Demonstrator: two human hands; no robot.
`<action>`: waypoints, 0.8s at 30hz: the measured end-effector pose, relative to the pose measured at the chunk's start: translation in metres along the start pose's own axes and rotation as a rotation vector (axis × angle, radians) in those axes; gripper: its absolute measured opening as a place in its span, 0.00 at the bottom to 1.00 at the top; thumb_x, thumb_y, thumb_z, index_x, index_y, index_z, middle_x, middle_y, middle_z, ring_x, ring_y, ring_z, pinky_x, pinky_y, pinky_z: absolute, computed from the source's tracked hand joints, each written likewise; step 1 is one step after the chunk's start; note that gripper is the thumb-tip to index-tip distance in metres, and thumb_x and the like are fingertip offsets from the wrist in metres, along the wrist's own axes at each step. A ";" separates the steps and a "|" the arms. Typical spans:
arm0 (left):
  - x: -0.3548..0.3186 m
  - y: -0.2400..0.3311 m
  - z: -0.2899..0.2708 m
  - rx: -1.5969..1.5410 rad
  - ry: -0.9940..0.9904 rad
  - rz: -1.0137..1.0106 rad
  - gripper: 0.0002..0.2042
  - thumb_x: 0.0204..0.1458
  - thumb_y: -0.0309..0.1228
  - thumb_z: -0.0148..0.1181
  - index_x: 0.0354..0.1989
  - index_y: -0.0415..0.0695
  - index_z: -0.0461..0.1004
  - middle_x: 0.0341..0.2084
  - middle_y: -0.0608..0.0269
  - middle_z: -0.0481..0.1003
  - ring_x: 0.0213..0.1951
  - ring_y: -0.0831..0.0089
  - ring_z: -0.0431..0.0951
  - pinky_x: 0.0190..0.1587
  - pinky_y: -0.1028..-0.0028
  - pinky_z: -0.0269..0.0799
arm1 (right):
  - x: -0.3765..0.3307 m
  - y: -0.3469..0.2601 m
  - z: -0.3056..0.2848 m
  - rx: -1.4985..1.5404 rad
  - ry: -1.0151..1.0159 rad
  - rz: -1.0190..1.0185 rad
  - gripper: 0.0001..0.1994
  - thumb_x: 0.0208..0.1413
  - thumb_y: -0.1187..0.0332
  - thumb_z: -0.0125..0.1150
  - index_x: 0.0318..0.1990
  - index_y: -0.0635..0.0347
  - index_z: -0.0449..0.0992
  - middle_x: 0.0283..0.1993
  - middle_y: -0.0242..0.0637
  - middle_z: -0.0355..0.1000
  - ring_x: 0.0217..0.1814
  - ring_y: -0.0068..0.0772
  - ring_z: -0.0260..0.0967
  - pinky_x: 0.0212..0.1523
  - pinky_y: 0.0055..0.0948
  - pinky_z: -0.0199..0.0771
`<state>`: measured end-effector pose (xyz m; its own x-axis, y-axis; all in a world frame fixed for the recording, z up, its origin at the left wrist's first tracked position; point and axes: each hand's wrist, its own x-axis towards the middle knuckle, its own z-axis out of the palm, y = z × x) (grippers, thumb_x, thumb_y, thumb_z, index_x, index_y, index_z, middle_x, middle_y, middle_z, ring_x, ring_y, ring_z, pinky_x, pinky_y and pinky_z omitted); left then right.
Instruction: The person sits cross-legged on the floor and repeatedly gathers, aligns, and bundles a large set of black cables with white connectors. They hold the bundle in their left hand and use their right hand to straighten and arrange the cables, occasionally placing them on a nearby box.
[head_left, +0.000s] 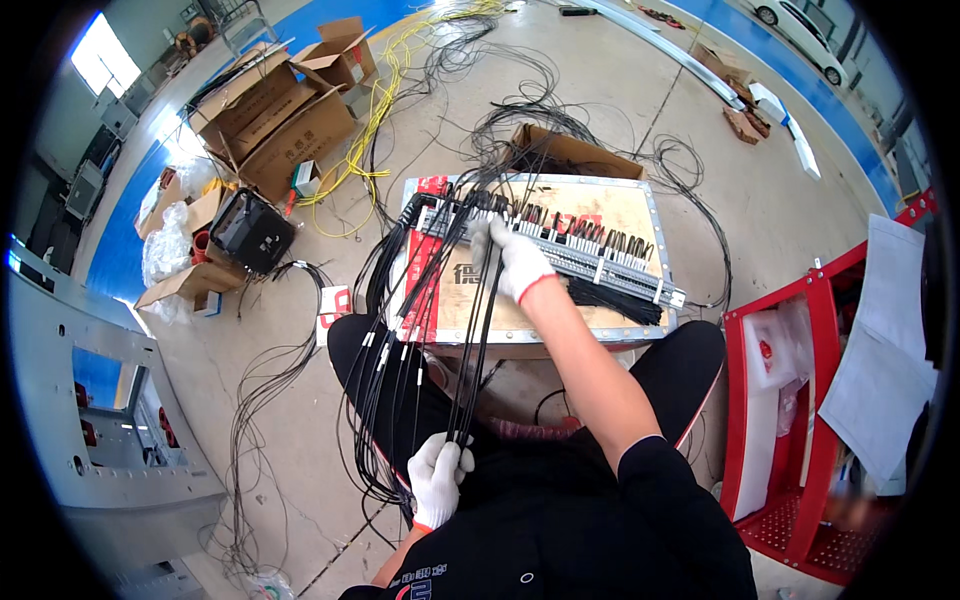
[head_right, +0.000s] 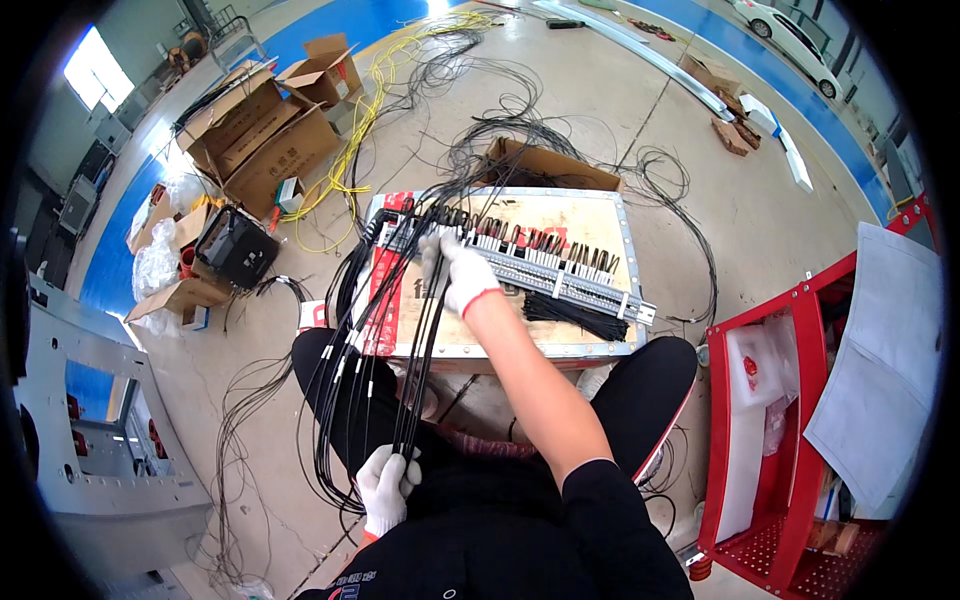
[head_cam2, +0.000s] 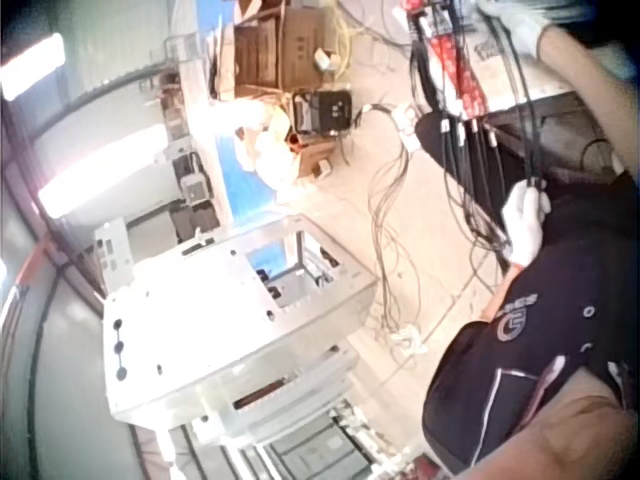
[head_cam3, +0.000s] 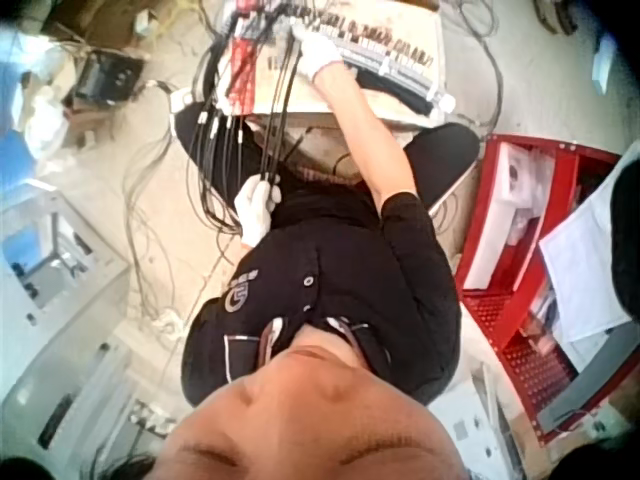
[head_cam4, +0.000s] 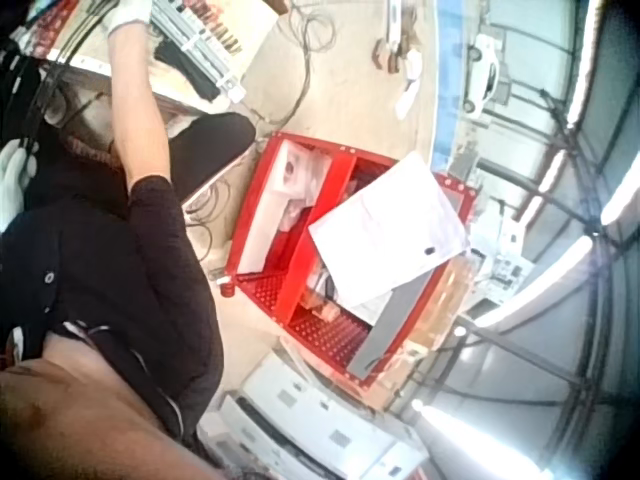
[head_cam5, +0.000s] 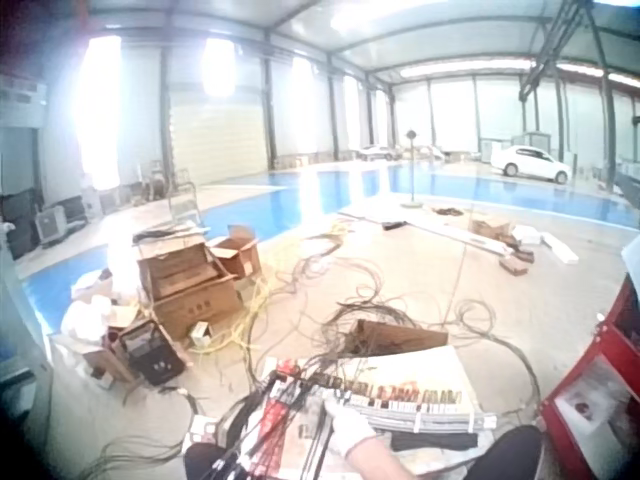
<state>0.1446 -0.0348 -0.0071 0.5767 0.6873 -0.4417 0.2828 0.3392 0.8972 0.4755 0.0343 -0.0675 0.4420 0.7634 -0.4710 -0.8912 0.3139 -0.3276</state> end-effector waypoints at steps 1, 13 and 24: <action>-0.002 0.002 0.000 0.004 -0.002 0.000 0.12 0.60 0.27 0.47 0.39 0.34 0.77 0.19 0.67 0.74 0.16 0.87 0.61 0.20 0.83 0.54 | 0.013 -0.010 -0.003 -0.029 -0.026 -0.010 0.13 0.70 0.59 0.48 0.43 0.58 0.73 0.40 0.37 0.77 0.31 0.27 0.73 0.30 0.28 0.79; 0.004 -0.024 -0.004 0.021 -0.029 -0.029 0.11 0.62 0.29 0.46 0.41 0.37 0.75 0.22 0.64 0.77 0.17 0.83 0.67 0.21 0.81 0.61 | -0.144 0.119 -0.039 -0.824 -0.499 0.018 0.20 0.63 0.59 0.59 0.58 0.62 0.72 0.47 0.36 0.76 0.43 0.22 0.72 0.42 0.25 0.75; 0.008 0.008 -0.029 0.879 0.405 0.713 0.12 0.50 0.20 0.58 0.44 0.40 0.77 0.38 0.52 0.79 0.42 0.54 0.78 0.48 0.62 0.73 | -0.137 0.181 -0.015 -0.781 -0.109 0.062 0.14 0.61 0.58 0.62 0.43 0.60 0.77 0.40 0.27 0.75 0.43 0.17 0.69 0.41 0.21 0.68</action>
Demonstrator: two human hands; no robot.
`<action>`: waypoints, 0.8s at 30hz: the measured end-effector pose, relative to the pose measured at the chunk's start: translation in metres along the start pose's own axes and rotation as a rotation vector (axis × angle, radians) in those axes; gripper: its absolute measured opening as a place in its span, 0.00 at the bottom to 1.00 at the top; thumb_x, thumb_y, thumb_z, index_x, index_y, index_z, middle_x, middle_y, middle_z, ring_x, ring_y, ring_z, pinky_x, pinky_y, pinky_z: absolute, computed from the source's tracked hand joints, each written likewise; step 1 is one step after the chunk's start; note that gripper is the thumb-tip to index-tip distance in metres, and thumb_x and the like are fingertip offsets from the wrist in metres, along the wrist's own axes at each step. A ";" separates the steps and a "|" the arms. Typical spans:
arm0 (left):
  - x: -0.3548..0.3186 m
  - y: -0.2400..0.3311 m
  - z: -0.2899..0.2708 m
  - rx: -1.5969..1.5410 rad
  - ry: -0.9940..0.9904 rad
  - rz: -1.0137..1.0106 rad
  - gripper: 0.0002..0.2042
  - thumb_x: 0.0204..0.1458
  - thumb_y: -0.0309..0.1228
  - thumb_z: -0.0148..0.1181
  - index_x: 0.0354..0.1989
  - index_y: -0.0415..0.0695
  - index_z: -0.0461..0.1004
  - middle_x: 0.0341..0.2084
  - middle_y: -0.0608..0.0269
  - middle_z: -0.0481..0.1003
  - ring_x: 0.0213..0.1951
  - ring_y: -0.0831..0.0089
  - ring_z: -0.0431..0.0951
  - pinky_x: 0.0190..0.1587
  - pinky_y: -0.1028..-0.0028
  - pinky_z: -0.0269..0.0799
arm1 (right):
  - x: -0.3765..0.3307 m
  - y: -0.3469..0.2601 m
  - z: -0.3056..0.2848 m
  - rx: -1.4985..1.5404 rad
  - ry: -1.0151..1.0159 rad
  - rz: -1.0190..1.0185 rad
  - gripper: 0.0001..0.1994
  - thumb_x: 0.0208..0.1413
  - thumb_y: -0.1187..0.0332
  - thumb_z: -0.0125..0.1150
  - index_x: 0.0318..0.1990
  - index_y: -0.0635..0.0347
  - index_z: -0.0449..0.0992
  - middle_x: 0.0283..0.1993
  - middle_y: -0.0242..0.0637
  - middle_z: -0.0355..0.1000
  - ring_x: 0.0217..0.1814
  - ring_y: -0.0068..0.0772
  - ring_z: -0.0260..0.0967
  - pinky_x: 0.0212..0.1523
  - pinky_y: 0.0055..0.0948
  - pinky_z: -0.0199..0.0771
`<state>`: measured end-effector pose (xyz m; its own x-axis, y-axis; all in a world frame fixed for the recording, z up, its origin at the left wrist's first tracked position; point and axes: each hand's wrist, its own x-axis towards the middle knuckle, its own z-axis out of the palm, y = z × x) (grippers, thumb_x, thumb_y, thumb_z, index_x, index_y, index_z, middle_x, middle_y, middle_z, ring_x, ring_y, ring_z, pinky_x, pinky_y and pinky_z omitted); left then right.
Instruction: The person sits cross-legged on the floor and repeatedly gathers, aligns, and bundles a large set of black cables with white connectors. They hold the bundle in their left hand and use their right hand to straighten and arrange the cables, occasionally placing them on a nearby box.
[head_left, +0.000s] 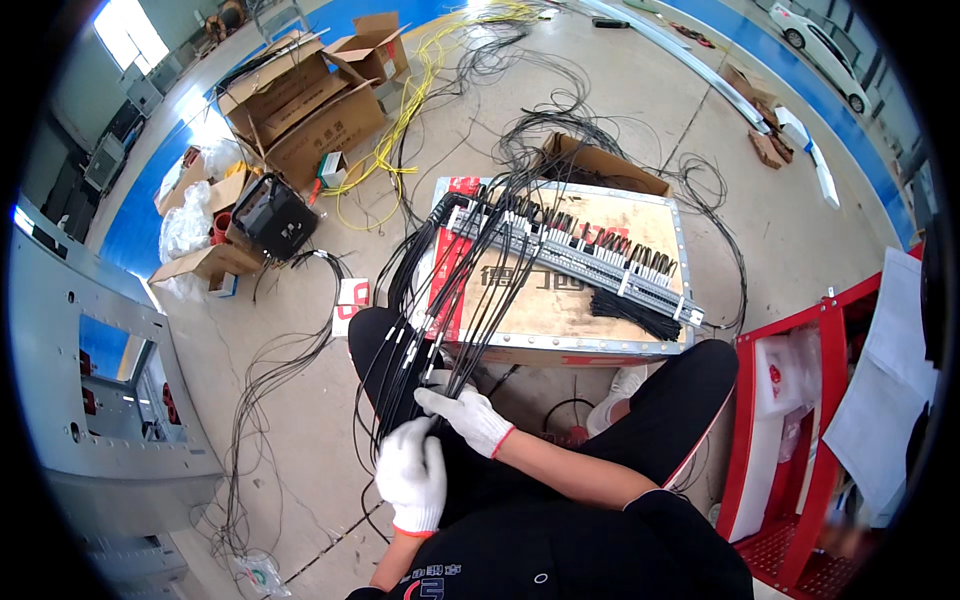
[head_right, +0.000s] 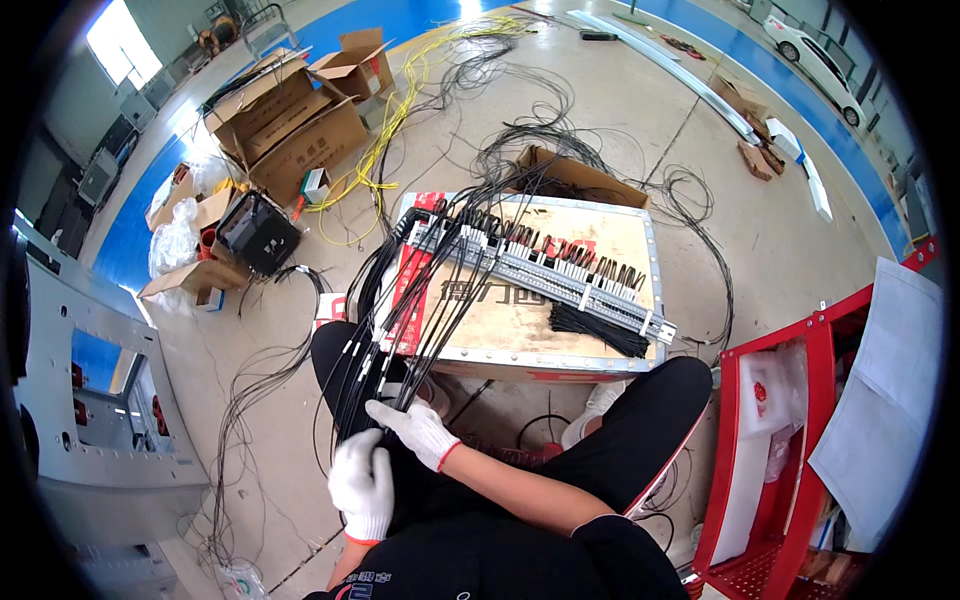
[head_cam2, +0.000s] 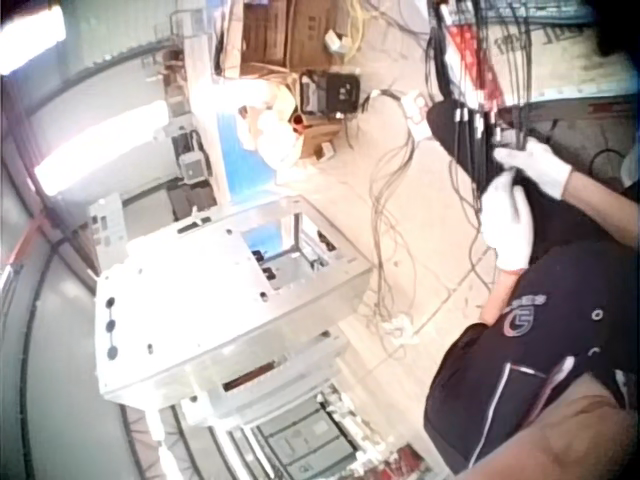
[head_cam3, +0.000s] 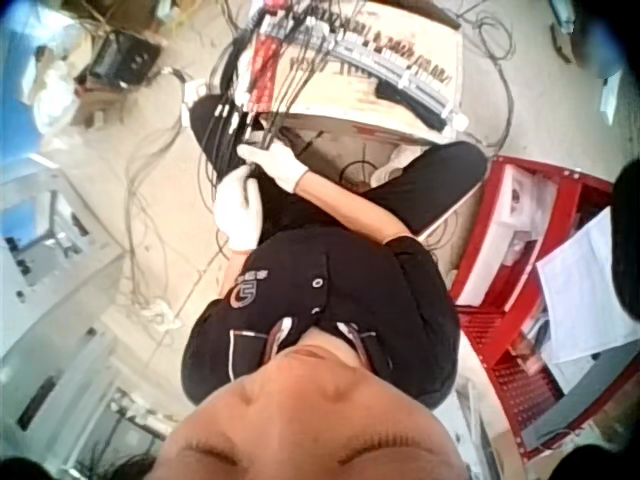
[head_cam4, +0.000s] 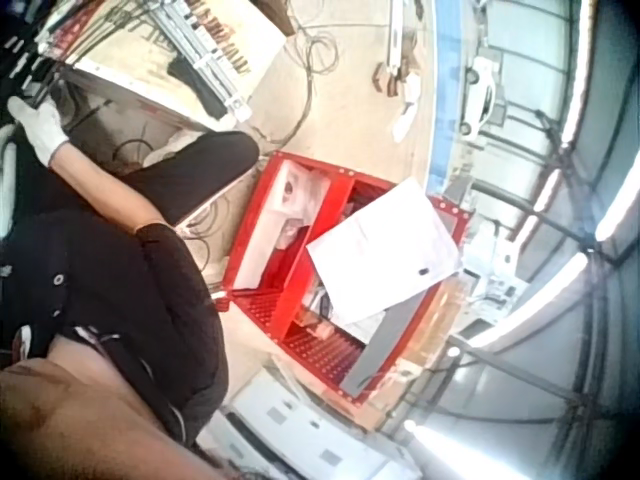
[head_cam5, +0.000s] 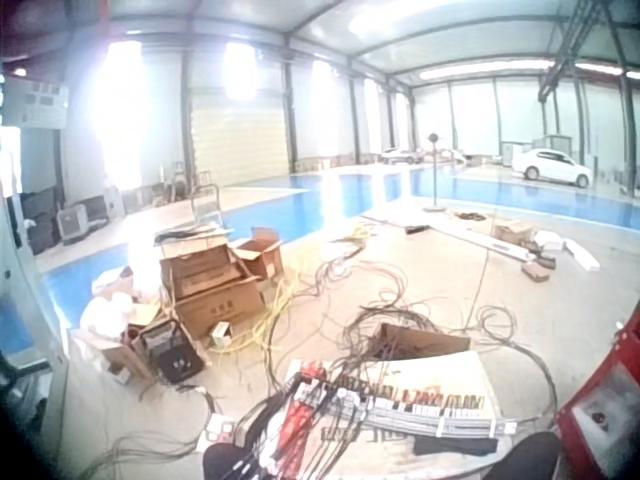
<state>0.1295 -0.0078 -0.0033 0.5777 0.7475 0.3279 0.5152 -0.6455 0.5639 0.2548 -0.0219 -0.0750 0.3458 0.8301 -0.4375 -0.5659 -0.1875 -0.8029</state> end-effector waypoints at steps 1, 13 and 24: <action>0.002 -0.008 -0.003 0.048 0.051 0.003 0.16 0.48 0.19 0.60 0.48 0.40 0.76 0.44 0.50 0.77 0.46 0.54 0.76 0.51 0.61 0.72 | 0.003 -0.006 -0.001 0.103 -0.076 0.033 0.13 0.62 0.59 0.61 0.41 0.60 0.78 0.39 0.27 0.75 0.44 0.17 0.69 0.41 0.21 0.68; 0.040 -0.071 -0.048 0.177 -0.610 -0.647 0.25 0.46 0.50 0.67 0.42 0.39 0.79 0.34 0.48 0.79 0.37 0.58 0.80 0.44 0.64 0.73 | -0.021 -0.006 -0.040 0.218 -0.233 -0.131 0.17 0.69 0.56 0.49 0.40 0.60 0.79 0.39 0.30 0.76 0.41 0.19 0.69 0.42 0.23 0.67; 0.003 -0.003 -0.016 -1.033 -1.126 -0.792 0.17 0.62 0.33 0.51 0.54 0.34 0.65 0.27 0.59 0.76 0.19 0.80 0.67 0.24 0.81 0.65 | -0.053 -0.048 -0.043 0.214 -0.109 -0.087 0.15 0.68 0.58 0.51 0.39 0.61 0.77 0.36 0.33 0.77 0.37 0.23 0.72 0.42 0.25 0.71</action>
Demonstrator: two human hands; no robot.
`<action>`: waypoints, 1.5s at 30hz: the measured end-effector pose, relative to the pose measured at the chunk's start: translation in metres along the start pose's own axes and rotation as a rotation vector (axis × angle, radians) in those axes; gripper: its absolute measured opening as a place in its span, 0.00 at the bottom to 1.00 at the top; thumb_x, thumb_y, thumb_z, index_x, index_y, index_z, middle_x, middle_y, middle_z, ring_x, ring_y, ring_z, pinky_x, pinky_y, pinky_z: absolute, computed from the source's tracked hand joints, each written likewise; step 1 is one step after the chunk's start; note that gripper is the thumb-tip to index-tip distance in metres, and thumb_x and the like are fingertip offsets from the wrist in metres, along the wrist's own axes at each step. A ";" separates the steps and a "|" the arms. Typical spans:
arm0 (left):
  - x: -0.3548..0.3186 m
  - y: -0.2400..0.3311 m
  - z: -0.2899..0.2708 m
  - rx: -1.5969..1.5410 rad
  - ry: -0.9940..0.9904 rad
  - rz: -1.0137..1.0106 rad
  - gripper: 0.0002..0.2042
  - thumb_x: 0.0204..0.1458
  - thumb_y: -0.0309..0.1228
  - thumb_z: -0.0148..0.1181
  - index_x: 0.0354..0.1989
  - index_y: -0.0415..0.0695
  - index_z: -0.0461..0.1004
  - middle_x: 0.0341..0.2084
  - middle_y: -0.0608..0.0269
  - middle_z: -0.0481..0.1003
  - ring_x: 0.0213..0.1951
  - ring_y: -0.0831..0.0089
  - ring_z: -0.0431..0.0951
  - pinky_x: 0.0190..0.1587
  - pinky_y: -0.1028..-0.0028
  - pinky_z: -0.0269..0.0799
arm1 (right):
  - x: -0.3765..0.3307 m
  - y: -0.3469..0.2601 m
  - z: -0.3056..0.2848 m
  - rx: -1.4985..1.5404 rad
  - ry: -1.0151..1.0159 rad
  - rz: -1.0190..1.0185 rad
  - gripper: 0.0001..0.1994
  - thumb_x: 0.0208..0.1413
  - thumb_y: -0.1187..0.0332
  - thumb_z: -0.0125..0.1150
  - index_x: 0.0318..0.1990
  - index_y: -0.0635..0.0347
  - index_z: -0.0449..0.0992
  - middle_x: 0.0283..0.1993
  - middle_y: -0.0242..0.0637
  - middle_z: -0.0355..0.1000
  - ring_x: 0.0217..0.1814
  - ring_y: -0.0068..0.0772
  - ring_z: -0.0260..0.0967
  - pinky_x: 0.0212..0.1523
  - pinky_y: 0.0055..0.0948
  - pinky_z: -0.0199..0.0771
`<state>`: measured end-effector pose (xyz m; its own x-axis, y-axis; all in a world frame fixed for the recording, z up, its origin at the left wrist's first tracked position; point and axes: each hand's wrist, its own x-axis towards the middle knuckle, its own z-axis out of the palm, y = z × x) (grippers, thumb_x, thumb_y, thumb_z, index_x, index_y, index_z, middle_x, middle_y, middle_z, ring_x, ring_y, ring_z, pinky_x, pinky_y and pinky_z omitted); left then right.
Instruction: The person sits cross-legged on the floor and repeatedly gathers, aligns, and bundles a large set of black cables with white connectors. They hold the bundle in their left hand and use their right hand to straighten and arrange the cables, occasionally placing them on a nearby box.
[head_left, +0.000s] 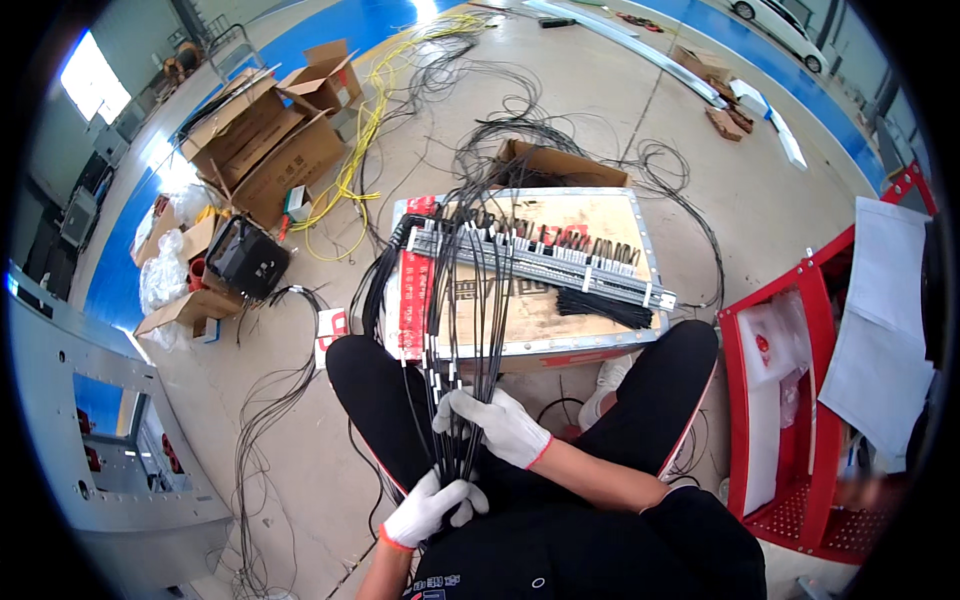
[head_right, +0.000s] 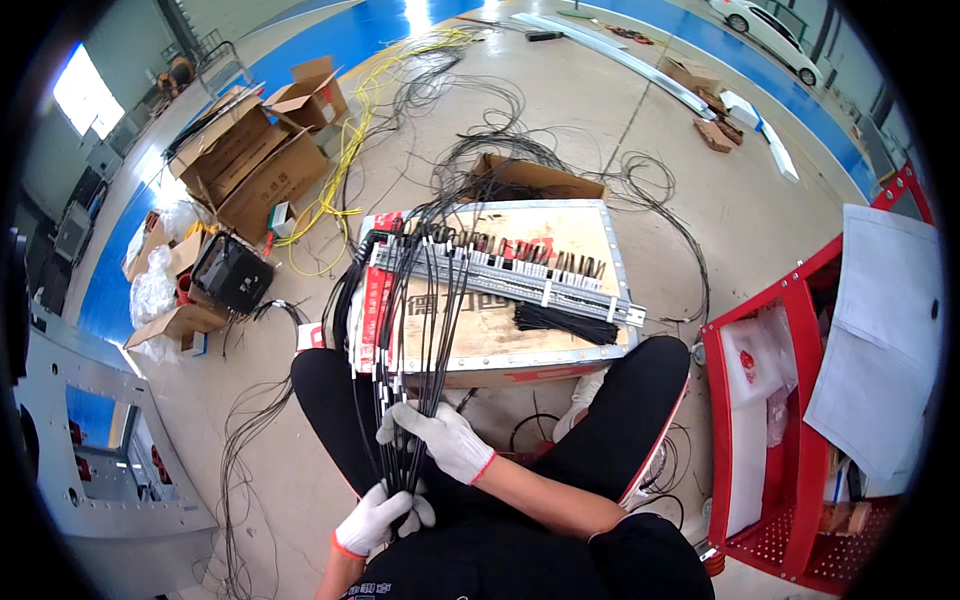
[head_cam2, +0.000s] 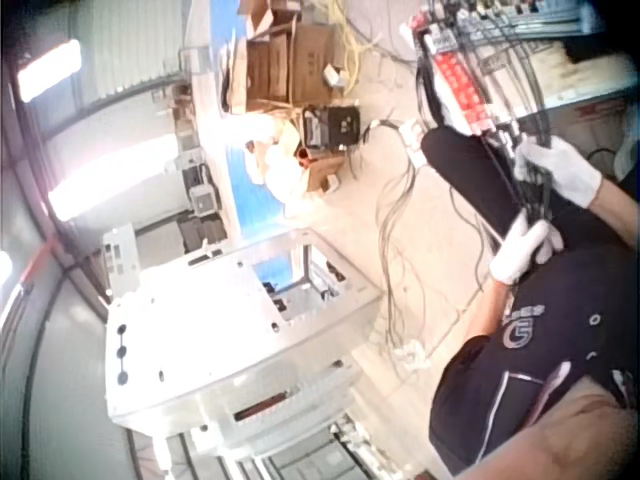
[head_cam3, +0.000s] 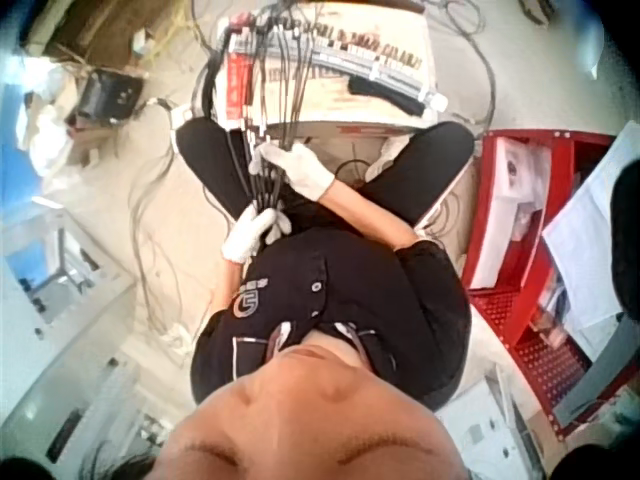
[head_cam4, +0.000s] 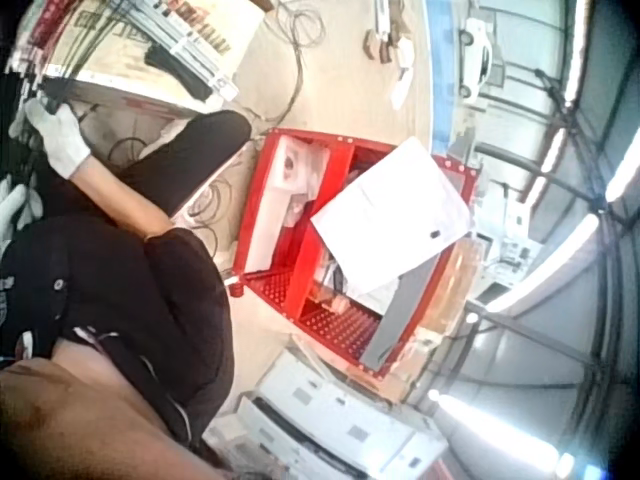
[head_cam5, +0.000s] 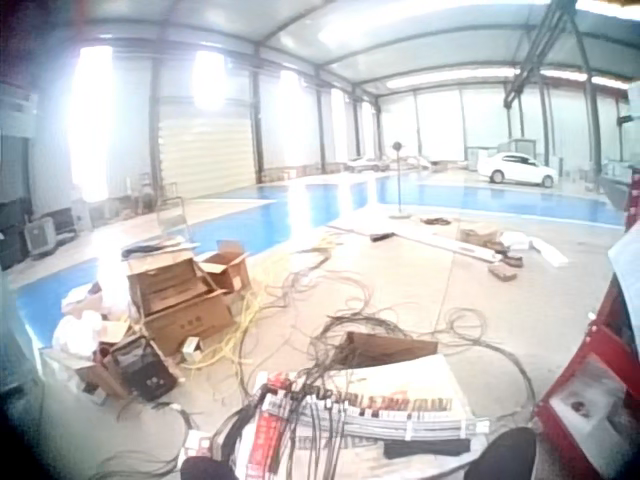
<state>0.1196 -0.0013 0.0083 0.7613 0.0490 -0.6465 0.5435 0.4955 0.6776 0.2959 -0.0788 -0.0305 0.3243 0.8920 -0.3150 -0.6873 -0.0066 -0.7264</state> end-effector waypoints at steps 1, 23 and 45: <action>0.006 -0.004 0.010 0.028 0.028 0.075 0.15 0.65 0.33 0.45 0.52 0.35 0.69 0.19 0.64 0.72 0.18 0.82 0.64 0.22 0.81 0.59 | 0.002 -0.006 -0.004 0.077 0.024 0.013 0.15 0.68 0.58 0.51 0.39 0.60 0.77 0.36 0.34 0.77 0.36 0.23 0.72 0.41 0.25 0.71; -0.033 0.078 0.048 0.650 -0.047 0.184 0.07 0.60 0.30 0.53 0.42 0.41 0.75 0.18 0.70 0.72 0.21 0.82 0.70 0.26 0.78 0.67 | 0.066 -0.222 -0.038 0.433 -0.328 -0.636 0.14 0.68 0.56 0.52 0.41 0.58 0.75 0.30 0.28 0.72 0.27 0.21 0.69 0.29 0.19 0.72; 0.062 0.000 0.023 0.116 0.222 0.188 0.17 0.66 0.38 0.44 0.39 0.36 0.73 0.25 0.61 0.76 0.21 0.80 0.69 0.22 0.80 0.64 | -0.055 0.022 -0.036 -0.483 0.174 -0.092 0.14 0.63 0.60 0.59 0.43 0.65 0.78 0.28 0.28 0.72 0.30 0.18 0.68 0.35 0.21 0.69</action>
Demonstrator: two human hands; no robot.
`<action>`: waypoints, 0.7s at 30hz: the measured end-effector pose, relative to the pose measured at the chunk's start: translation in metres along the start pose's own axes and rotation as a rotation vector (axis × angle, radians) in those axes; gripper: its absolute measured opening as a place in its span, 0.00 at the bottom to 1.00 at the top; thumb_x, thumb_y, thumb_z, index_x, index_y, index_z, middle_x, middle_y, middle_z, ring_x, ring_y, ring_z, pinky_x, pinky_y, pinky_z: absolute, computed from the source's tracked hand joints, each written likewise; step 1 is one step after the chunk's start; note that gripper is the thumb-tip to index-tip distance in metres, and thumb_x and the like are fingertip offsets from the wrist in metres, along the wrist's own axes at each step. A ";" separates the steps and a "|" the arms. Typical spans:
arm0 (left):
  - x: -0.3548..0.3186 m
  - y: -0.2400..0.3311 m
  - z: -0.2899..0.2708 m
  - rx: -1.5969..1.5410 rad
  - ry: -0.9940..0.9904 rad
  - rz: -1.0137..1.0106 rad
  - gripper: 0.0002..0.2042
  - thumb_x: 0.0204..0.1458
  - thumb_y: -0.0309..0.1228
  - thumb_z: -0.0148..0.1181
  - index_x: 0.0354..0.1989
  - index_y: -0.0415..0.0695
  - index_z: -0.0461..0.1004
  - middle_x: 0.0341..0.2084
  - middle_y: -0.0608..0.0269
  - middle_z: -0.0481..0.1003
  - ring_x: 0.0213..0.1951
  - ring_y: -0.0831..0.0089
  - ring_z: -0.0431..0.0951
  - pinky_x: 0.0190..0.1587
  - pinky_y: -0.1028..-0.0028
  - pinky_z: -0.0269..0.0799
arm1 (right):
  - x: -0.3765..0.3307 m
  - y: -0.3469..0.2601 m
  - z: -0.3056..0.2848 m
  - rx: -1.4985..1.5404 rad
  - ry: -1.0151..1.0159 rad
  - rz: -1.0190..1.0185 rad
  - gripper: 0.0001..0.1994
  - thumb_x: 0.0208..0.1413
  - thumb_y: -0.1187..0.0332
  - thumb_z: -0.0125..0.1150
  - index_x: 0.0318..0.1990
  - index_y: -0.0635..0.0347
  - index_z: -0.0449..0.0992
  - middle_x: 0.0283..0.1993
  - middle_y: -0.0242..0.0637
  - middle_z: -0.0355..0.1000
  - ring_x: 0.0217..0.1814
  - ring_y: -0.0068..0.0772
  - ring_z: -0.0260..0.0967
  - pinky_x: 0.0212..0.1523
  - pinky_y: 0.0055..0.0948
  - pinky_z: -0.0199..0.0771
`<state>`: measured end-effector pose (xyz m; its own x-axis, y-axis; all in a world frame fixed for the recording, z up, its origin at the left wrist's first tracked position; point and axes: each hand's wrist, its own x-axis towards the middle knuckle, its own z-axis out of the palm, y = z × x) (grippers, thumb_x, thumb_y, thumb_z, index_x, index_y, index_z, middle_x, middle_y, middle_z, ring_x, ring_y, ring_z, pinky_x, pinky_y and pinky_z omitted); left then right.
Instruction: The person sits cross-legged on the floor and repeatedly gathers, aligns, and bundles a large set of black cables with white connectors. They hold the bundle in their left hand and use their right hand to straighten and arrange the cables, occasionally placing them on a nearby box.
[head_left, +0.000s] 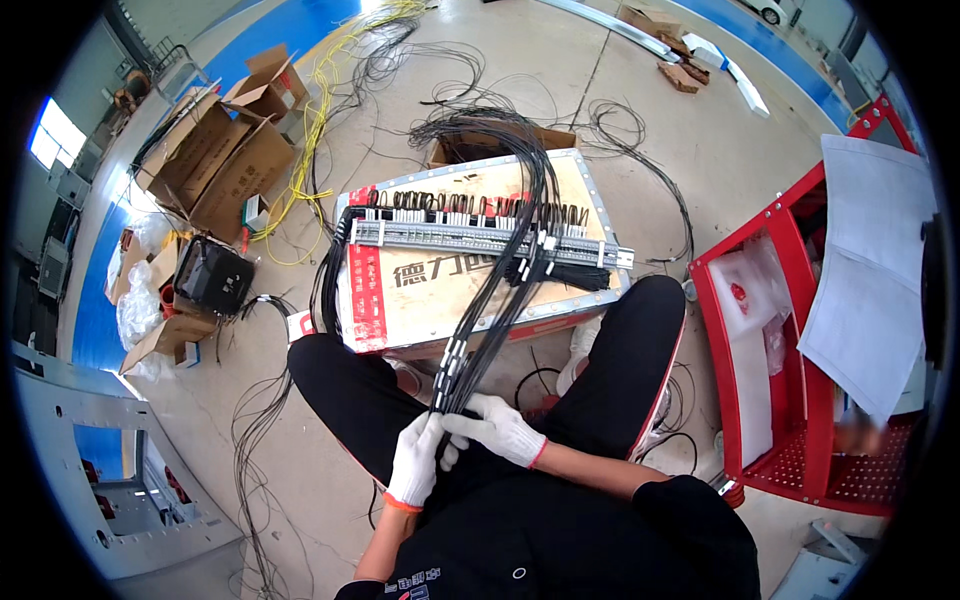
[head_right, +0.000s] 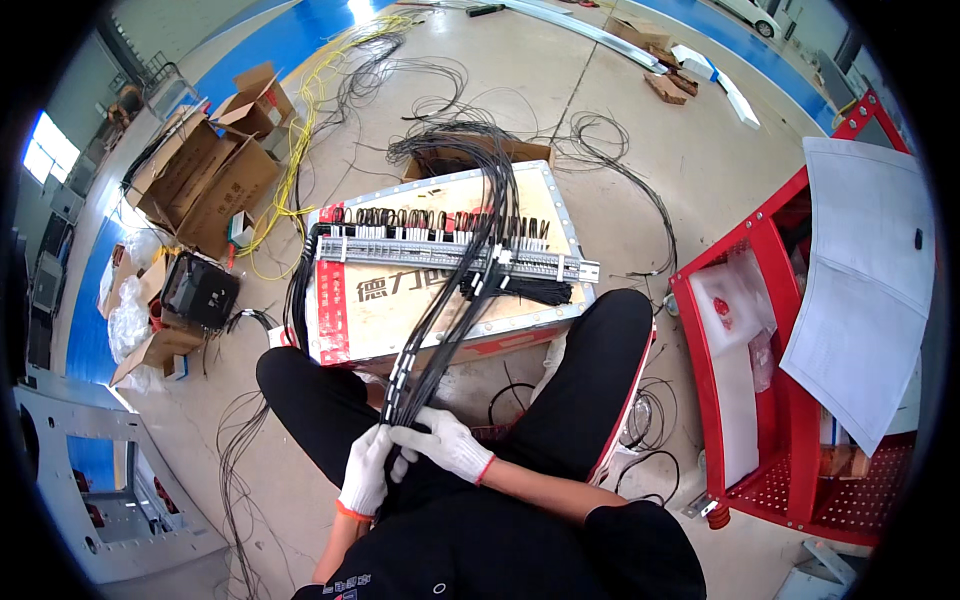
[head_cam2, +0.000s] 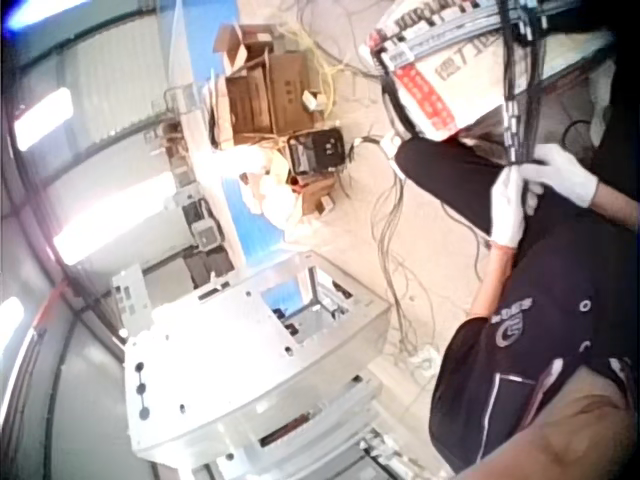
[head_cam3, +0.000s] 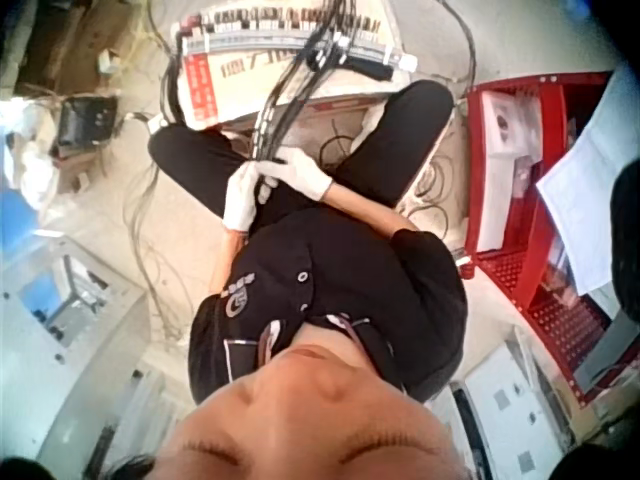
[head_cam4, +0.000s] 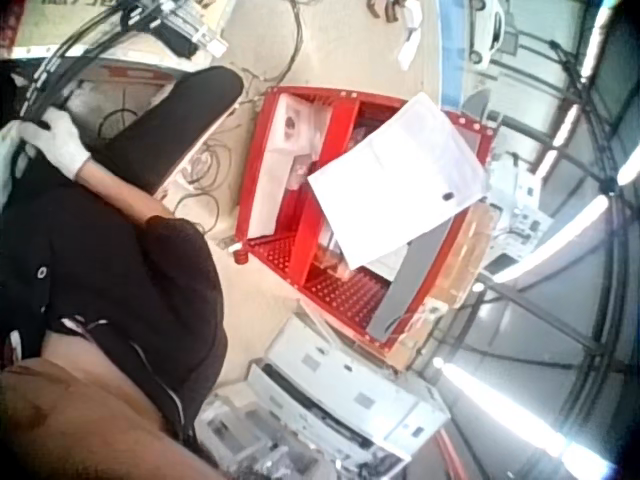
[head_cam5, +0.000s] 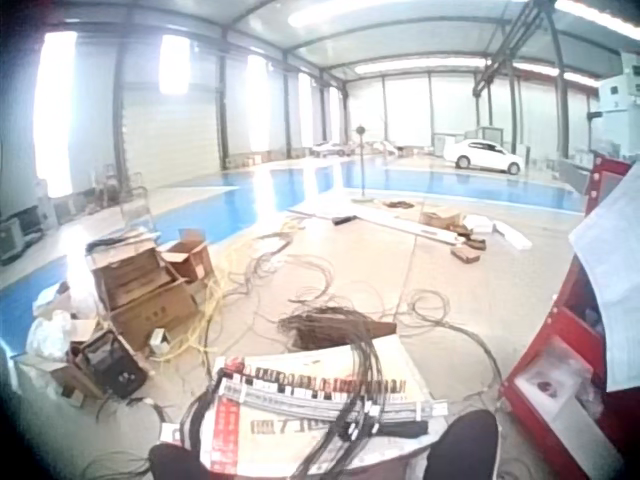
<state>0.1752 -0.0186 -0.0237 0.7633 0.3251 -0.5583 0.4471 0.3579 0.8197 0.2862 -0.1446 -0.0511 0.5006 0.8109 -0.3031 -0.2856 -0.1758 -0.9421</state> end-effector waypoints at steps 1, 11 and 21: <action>0.002 0.003 0.002 -0.007 0.006 0.003 0.16 0.66 0.38 0.44 0.39 0.36 0.73 0.26 0.60 0.77 0.22 0.78 0.71 0.25 0.78 0.67 | 0.004 -0.007 -0.003 0.053 0.002 0.134 0.14 0.62 0.60 0.60 0.43 0.64 0.78 0.30 0.30 0.74 0.33 0.18 0.69 0.36 0.24 0.71; 0.000 -0.031 0.001 0.012 0.151 0.071 0.16 0.67 0.36 0.45 0.33 0.37 0.72 0.26 0.65 0.74 0.25 0.79 0.70 0.32 0.76 0.69 | -0.001 0.002 0.000 0.080 0.268 -0.027 0.13 0.62 0.62 0.57 0.37 0.64 0.79 0.29 0.33 0.76 0.33 0.22 0.72 0.39 0.29 0.72; -0.002 -0.007 0.014 -0.151 0.159 0.123 0.10 0.60 0.26 0.54 0.25 0.43 0.65 0.24 0.71 0.68 0.26 0.83 0.66 0.32 0.81 0.60 | 0.003 0.004 -0.008 0.205 0.069 -0.084 0.07 0.62 0.67 0.59 0.36 0.63 0.76 0.33 0.30 0.73 0.37 0.21 0.70 0.43 0.25 0.71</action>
<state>0.1768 -0.0339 -0.0268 0.7193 0.5034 -0.4787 0.2718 0.4302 0.8608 0.2934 -0.1472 -0.0567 0.5825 0.7763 -0.2410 -0.3973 0.0132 -0.9176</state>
